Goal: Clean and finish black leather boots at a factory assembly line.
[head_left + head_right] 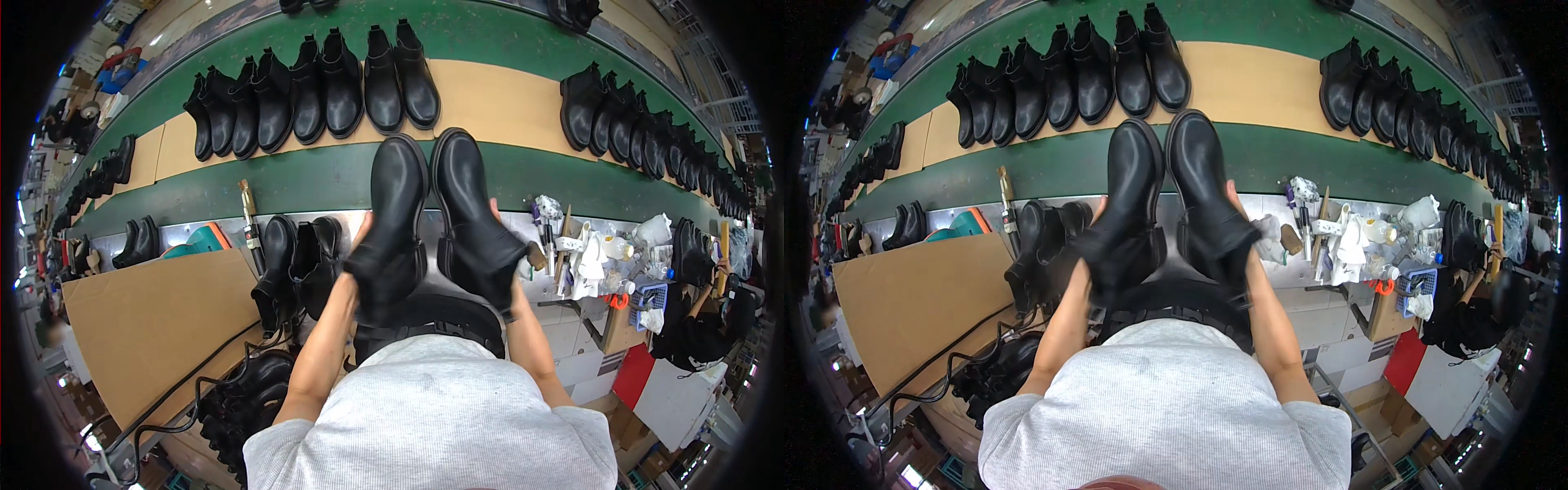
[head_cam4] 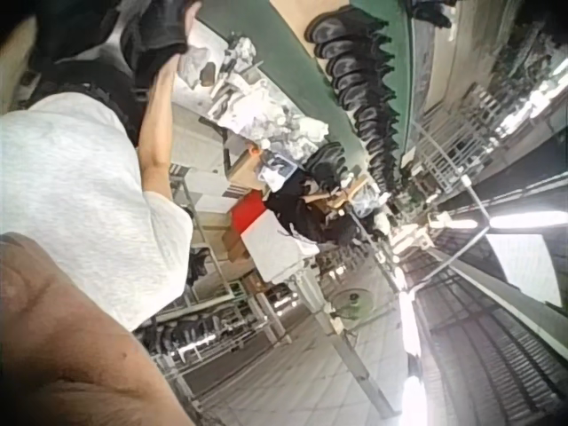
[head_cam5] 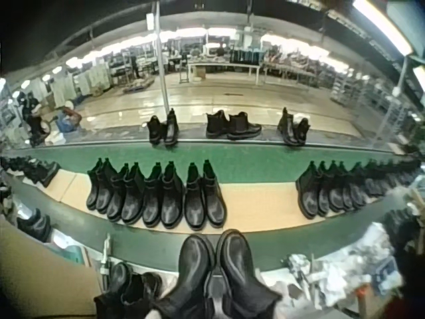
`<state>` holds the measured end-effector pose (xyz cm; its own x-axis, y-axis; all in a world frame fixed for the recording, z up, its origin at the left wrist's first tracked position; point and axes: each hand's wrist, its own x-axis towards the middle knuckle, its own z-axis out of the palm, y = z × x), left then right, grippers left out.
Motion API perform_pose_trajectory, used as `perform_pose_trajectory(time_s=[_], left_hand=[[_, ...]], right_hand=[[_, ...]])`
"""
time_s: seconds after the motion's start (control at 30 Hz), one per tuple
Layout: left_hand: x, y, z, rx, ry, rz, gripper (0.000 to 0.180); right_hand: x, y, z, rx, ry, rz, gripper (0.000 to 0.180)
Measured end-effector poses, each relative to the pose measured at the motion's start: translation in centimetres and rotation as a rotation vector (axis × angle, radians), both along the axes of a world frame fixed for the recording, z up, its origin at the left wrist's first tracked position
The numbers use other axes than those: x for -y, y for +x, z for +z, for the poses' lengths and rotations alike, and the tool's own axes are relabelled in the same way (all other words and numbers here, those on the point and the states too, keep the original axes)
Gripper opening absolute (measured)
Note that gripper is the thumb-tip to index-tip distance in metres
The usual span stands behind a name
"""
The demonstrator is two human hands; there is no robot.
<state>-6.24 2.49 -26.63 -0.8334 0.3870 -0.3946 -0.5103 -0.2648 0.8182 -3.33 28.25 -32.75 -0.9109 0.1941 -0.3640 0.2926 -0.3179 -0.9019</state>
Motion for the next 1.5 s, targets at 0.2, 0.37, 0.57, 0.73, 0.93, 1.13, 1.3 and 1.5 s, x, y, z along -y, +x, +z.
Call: perform_pose_trajectory(time_s=[0.2, 0.37, 0.57, 0.73, 0.93, 1.13, 1.3, 1.5], left_hand=[[1.6, -2.5, 4.1, -0.476, -0.630, -0.183, 0.096], [1.5, -3.9, 6.6, -0.543, -0.897, -0.284, 0.097], [-0.4, -4.3, 4.2, 0.325, 0.034, 0.126, 0.052], [-2.5, -5.4, 5.1, 0.536, 0.110, 0.240, 0.050], [-2.1, -5.1, 3.1, 0.636, 0.083, 0.309, 0.058], [-1.9, -4.0, 2.1, 0.663, 0.107, 0.293, 0.058], [2.0, -0.6, -3.1, 0.546, -0.067, 0.004, 0.046], [2.1, -1.2, -4.4, 0.423, -0.313, -0.138, 0.076]], right_hand=[[-1.1, -1.4, 5.2, -0.172, 0.812, 0.046, 0.061], [-2.5, -3.0, 5.8, -0.062, 0.794, 0.147, 0.056], [0.2, -3.2, 8.3, 0.190, -0.531, 0.271, 0.048], [1.4, -5.2, 7.0, 0.291, -0.544, 0.067, 0.043], [1.9, -5.0, 5.8, 0.382, -0.588, 0.003, 0.040], [2.4, -3.5, 5.5, 0.402, -0.592, -0.030, 0.043], [1.0, 1.3, 1.3, 0.252, -0.504, 0.235, 0.046], [1.4, 0.0, 0.2, 0.362, 0.319, 0.377, 0.071]])
